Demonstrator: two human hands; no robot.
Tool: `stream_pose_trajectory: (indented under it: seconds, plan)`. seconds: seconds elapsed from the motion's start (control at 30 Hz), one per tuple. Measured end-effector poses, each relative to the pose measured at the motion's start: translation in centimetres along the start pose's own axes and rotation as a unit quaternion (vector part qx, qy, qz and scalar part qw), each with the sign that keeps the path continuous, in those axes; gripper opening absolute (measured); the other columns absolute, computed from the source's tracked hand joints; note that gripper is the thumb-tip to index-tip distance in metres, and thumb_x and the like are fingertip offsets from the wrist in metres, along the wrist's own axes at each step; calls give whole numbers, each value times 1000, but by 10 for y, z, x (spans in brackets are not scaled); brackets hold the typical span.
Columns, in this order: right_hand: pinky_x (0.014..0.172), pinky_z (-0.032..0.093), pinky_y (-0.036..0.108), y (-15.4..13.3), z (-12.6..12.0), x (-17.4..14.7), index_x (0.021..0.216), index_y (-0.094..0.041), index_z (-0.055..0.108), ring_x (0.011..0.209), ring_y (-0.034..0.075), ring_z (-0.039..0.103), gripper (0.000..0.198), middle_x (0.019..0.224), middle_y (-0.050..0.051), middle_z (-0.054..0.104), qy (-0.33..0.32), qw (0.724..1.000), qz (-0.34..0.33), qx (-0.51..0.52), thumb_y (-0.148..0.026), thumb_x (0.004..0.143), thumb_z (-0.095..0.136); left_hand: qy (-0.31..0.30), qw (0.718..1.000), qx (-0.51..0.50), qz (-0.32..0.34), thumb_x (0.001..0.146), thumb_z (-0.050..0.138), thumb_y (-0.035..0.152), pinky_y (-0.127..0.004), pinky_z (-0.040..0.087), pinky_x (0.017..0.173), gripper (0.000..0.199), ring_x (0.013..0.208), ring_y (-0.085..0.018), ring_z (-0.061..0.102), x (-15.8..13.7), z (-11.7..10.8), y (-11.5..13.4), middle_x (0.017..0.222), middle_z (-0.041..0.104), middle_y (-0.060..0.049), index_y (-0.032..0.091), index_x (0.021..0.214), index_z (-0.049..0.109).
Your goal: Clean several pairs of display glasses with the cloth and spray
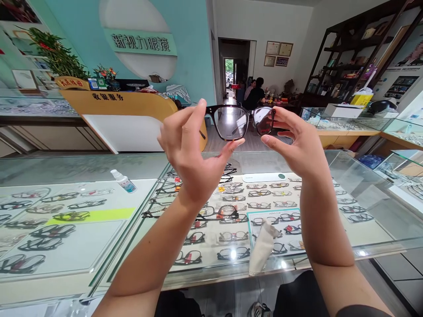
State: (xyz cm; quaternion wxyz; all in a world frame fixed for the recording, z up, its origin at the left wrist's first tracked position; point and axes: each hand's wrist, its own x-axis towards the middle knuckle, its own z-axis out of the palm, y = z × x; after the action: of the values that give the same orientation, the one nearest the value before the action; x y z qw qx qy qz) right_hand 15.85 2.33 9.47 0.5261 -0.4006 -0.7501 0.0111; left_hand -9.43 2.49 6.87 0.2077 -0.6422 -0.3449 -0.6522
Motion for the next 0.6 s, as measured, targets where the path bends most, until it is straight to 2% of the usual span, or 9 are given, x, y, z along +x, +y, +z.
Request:
stream_pose_trajectory:
  seconds: [0.17, 0.33, 0.47, 0.6]
  plan:
    - [111, 64, 62, 11, 3, 7, 153, -31, 68, 133, 33, 73, 73, 146, 12, 75, -49, 995, 38, 79, -60, 89, 85, 8, 1000, 14, -16, 81, 82, 80, -64, 44, 128, 93, 147, -42, 57, -1, 3, 6, 147, 65, -13, 37, 158, 56]
    - [112, 63, 61, 12, 7, 9, 147, -29, 72, 132, 33, 74, 66, 144, 12, 77, -67, 991, 51, 101, -55, 88, 85, 4, 999, 32, -30, 79, 86, 77, -63, 45, 127, 92, 145, -42, 58, -1, 3, 9, 147, 65, -12, 38, 157, 57]
    - [109, 64, 59, 10, 9, 7, 145, -28, 72, 127, 32, 75, 65, 140, 12, 78, -39, 995, 53, 75, -56, 88, 85, -3, 999, 4, -38, 81, 86, 75, -63, 45, 127, 88, 143, -40, 60, 5, 2, 5, 146, 66, -12, 36, 155, 59]
    - [108, 64, 58, 3, 10, 3, 146, -29, 66, 125, 32, 73, 67, 142, 12, 74, 25, 999, 23, 8, -59, 90, 84, -39, 996, -49, -70, 81, 85, 78, -60, 52, 121, 85, 142, -38, 62, 12, 4, -12, 146, 68, -12, 34, 151, 62]
